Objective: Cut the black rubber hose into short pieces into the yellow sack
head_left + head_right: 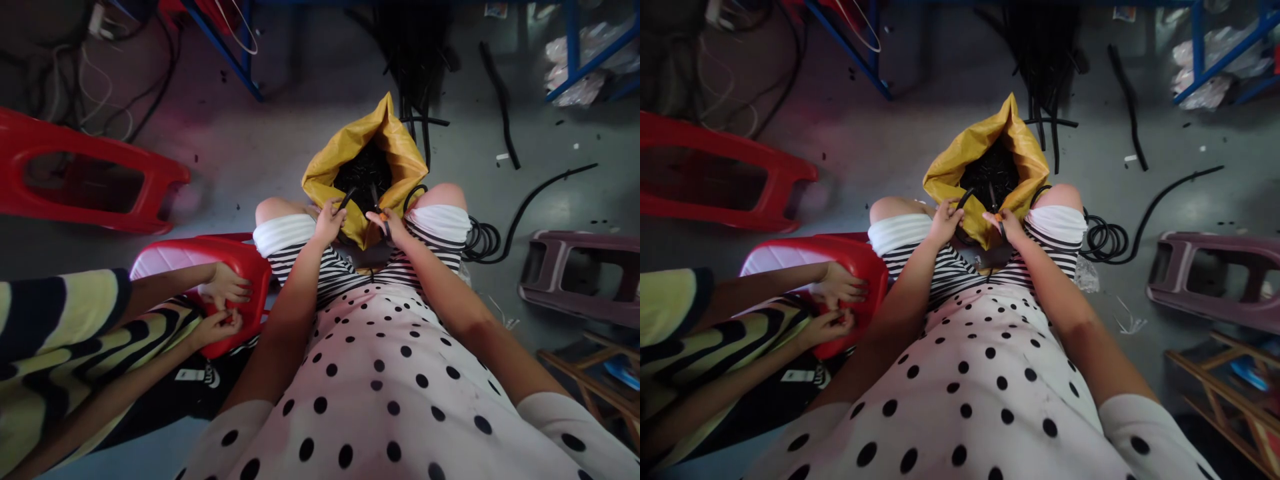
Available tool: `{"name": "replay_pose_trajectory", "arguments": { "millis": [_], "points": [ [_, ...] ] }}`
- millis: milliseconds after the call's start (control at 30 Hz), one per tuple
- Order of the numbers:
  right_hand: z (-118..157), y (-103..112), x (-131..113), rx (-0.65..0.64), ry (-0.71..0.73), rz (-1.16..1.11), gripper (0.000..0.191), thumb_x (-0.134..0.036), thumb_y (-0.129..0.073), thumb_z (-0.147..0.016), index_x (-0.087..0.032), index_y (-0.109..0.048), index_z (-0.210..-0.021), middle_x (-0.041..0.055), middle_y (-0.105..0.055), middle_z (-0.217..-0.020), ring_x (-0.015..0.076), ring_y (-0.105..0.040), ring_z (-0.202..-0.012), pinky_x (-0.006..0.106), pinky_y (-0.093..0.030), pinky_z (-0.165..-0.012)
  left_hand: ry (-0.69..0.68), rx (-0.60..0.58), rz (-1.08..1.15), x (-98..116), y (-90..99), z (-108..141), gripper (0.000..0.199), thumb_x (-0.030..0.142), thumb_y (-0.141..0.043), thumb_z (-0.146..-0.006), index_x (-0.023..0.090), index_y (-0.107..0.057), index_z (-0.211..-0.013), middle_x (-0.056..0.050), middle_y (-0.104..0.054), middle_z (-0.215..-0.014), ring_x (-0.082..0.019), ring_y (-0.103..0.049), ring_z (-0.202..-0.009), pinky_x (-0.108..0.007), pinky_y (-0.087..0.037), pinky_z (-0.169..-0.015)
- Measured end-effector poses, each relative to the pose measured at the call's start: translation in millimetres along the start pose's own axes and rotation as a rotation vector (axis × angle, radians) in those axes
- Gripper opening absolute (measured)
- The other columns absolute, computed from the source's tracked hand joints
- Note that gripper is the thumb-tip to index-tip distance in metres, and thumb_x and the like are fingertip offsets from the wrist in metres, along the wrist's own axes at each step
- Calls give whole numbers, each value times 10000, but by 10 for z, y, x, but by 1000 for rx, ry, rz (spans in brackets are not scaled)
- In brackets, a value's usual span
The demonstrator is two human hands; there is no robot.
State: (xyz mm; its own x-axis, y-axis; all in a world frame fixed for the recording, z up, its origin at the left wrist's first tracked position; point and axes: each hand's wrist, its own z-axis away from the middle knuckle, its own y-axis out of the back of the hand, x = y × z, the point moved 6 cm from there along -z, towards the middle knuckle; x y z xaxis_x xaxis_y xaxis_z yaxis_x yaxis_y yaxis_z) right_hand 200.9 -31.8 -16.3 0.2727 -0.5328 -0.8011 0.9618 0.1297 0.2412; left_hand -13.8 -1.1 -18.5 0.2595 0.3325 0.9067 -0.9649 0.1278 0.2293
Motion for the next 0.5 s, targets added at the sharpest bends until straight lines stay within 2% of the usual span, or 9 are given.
{"name": "replay_pose_trajectory", "arguments": {
  "millis": [133,300,400,500],
  "points": [
    [66,-59,57,-152,-4,267,628,-795,-793,-728,-241,-516,-830,-14,-587,-777,183,-519,-761,331,-396,-723,18,9,60,17,-21,0,187,144,-651,-934,189,-639,-1115,44,-616,-699,-121,-595,-628,-237,-493,-646],
    [93,-71,76,-186,-17,334,598,-772,-761,-777,-224,-554,-896,16,-646,-857,193,-541,-782,330,-406,-739,-22,-16,-2,-32,-63,-7,183,169,-665,-919,182,-695,-1099,19,-648,-727,-144,-611,-661,-264,-509,-673],
    [92,-67,69,-175,-32,354,603,-784,-740,-806,-215,-566,-908,34,-662,-887,197,-554,-788,333,-417,-747,-58,-41,-109,-72,-81,-9,217,205,-677,-908,182,-735,-1116,-5,-700,-788,-175,-646,-725,-311,-558,-774],
    [97,-68,70,-180,-48,361,611,-799,-725,-830,-211,-582,-914,42,-672,-878,203,-577,-794,332,-433,-755,-111,-81,-195,-96,-96,-1,253,225,-692,-884,192,-767,-1123,-50,-785,-970,-224,-719,-931,-365,-578,-961]
  ]
}}
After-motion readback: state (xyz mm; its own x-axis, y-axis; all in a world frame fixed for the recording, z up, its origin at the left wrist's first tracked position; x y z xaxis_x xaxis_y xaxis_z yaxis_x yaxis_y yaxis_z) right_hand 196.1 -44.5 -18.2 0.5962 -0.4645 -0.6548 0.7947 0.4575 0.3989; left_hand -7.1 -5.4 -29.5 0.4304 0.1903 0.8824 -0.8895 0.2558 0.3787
